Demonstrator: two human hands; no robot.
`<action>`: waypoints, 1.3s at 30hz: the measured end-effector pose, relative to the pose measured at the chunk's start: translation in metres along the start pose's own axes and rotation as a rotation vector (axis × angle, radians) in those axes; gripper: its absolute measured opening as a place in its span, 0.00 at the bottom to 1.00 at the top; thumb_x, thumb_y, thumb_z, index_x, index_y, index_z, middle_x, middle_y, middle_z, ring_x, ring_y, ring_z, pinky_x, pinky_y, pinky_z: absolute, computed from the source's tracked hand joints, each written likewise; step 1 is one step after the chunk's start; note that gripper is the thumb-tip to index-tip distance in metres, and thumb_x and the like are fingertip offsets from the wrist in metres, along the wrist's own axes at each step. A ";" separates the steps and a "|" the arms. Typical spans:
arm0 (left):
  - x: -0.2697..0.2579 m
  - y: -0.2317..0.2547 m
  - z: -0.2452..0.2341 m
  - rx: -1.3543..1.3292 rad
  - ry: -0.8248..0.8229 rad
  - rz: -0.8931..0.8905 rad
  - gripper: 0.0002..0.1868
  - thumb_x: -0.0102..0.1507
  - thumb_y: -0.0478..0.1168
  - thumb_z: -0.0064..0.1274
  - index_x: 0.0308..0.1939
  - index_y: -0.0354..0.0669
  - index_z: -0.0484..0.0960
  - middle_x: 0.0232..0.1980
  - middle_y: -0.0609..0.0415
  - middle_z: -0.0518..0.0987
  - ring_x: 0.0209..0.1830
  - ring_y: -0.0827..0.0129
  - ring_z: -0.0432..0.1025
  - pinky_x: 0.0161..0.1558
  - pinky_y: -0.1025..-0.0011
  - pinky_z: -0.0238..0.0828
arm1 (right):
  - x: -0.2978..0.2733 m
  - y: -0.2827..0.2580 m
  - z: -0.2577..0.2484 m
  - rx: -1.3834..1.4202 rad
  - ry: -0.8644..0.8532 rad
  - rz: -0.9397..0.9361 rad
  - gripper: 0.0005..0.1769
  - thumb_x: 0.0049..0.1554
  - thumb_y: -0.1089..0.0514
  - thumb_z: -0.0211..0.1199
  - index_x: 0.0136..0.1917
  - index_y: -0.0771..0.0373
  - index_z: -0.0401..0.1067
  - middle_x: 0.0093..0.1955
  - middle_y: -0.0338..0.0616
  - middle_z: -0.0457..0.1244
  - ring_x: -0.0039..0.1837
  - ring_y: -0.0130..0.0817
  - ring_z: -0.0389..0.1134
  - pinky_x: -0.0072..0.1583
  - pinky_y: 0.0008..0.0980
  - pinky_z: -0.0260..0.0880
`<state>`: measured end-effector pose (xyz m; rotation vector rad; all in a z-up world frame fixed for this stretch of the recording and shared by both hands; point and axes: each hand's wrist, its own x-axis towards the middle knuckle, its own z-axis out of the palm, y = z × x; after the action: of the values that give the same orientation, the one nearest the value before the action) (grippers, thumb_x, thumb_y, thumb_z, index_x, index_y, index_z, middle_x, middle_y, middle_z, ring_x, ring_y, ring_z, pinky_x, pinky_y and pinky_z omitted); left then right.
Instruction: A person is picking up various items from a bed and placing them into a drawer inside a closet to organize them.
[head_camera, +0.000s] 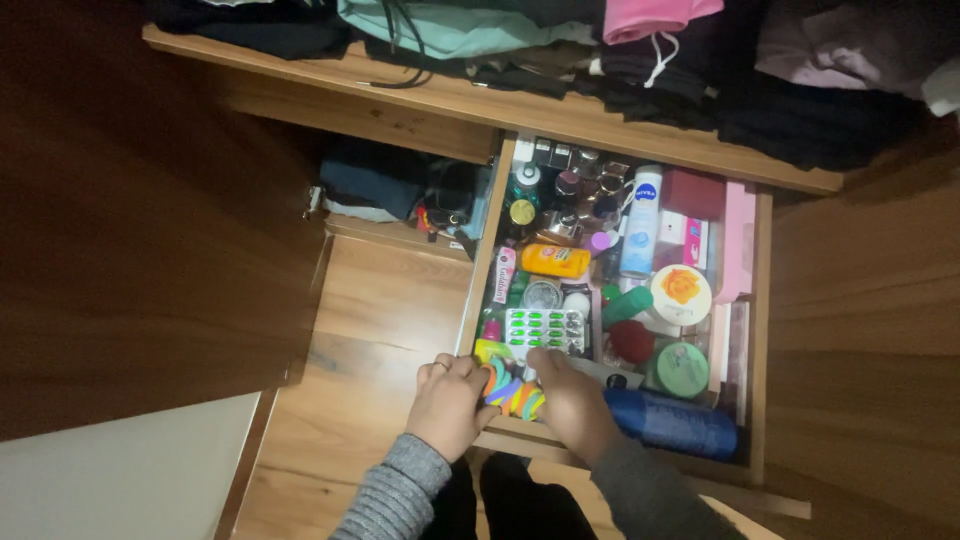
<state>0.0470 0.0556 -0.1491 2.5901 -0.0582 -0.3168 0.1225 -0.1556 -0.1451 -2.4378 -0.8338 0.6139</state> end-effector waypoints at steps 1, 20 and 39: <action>0.001 0.001 -0.001 0.000 -0.002 0.004 0.22 0.56 0.52 0.67 0.47 0.45 0.82 0.51 0.52 0.77 0.51 0.51 0.64 0.54 0.54 0.58 | -0.001 0.000 0.003 0.000 0.003 0.004 0.41 0.44 0.71 0.65 0.69 0.57 0.58 0.59 0.50 0.61 0.55 0.46 0.68 0.48 0.44 0.69; -0.001 -0.016 0.005 -0.281 -0.008 -0.167 0.03 0.57 0.38 0.60 0.31 0.48 0.89 0.36 0.57 0.83 0.35 0.60 0.73 0.54 0.64 0.68 | -0.022 -0.008 -0.010 0.516 0.098 0.257 0.21 0.50 0.70 0.60 0.54 0.53 0.78 0.48 0.44 0.70 0.49 0.32 0.74 0.52 0.29 0.76; 0.013 -0.011 -0.042 -0.239 -0.122 -0.009 0.27 0.60 0.38 0.60 0.65 0.50 0.78 0.48 0.50 0.78 0.46 0.54 0.76 0.48 0.57 0.76 | 0.014 -0.030 -0.010 0.341 0.103 0.121 0.10 0.57 0.56 0.66 0.51 0.56 0.82 0.49 0.37 0.75 0.49 0.30 0.75 0.51 0.30 0.73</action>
<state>0.0690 0.0849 -0.1228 2.3332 -0.0491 -0.4567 0.1252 -0.1284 -0.1239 -2.1966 -0.4968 0.6128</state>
